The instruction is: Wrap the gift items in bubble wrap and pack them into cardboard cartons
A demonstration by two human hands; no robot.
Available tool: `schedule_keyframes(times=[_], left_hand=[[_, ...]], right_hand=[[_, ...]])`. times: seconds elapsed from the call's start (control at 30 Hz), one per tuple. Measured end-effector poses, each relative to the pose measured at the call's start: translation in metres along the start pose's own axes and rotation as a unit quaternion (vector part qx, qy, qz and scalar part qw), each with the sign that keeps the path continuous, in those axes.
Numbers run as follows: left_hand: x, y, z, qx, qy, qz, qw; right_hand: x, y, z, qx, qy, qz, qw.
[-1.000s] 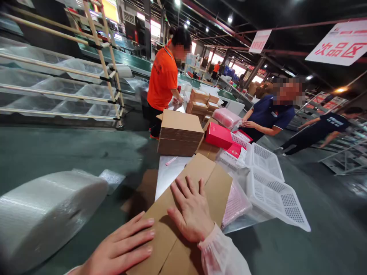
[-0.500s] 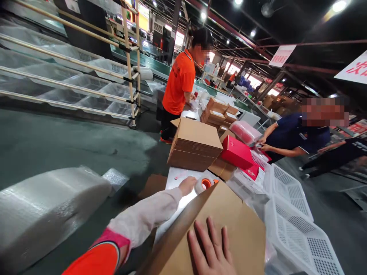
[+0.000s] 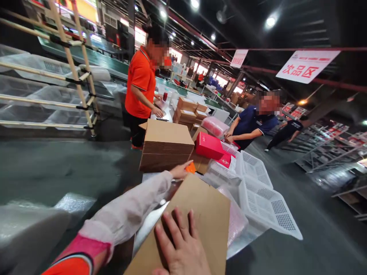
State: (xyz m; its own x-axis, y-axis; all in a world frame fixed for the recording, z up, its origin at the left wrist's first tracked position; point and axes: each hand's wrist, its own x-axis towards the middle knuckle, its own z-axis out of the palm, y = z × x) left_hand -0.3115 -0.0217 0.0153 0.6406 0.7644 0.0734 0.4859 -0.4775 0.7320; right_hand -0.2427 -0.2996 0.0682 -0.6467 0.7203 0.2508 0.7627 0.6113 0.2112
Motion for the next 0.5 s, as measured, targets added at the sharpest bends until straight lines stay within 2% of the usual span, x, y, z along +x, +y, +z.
schedule_keyframes(times=[0.07, 0.13, 0.23, 0.3, 0.4, 0.5], left_hand=[[-0.016, 0.012, -0.033, 0.038, -0.002, -0.009, 0.999], [-0.041, 0.025, -0.068, 0.076, -0.001, -0.011, 0.997], [-0.092, 0.051, -0.119, 0.134, 0.013, -0.039, 0.990], [-0.128, 0.073, -0.145, 0.145, 0.034, -0.071, 0.986], [-0.175, 0.110, -0.166, 0.114, 0.103, -0.106, 0.982], [-0.201, 0.149, -0.172, 0.029, 0.164, -0.122, 0.979]], right_hand=[[0.007, -0.008, -0.011, 0.072, -0.012, -0.033, 0.997], [0.013, -0.014, -0.021, 0.152, -0.050, -0.057, 0.985], [0.019, -0.014, -0.036, 0.245, -0.110, -0.043, 0.962], [0.021, -0.008, -0.044, 0.282, -0.130, -0.057, 0.949], [0.022, 0.003, -0.049, 0.301, -0.153, -0.106, 0.935], [0.022, 0.012, -0.046, 0.297, -0.160, -0.151, 0.929]])
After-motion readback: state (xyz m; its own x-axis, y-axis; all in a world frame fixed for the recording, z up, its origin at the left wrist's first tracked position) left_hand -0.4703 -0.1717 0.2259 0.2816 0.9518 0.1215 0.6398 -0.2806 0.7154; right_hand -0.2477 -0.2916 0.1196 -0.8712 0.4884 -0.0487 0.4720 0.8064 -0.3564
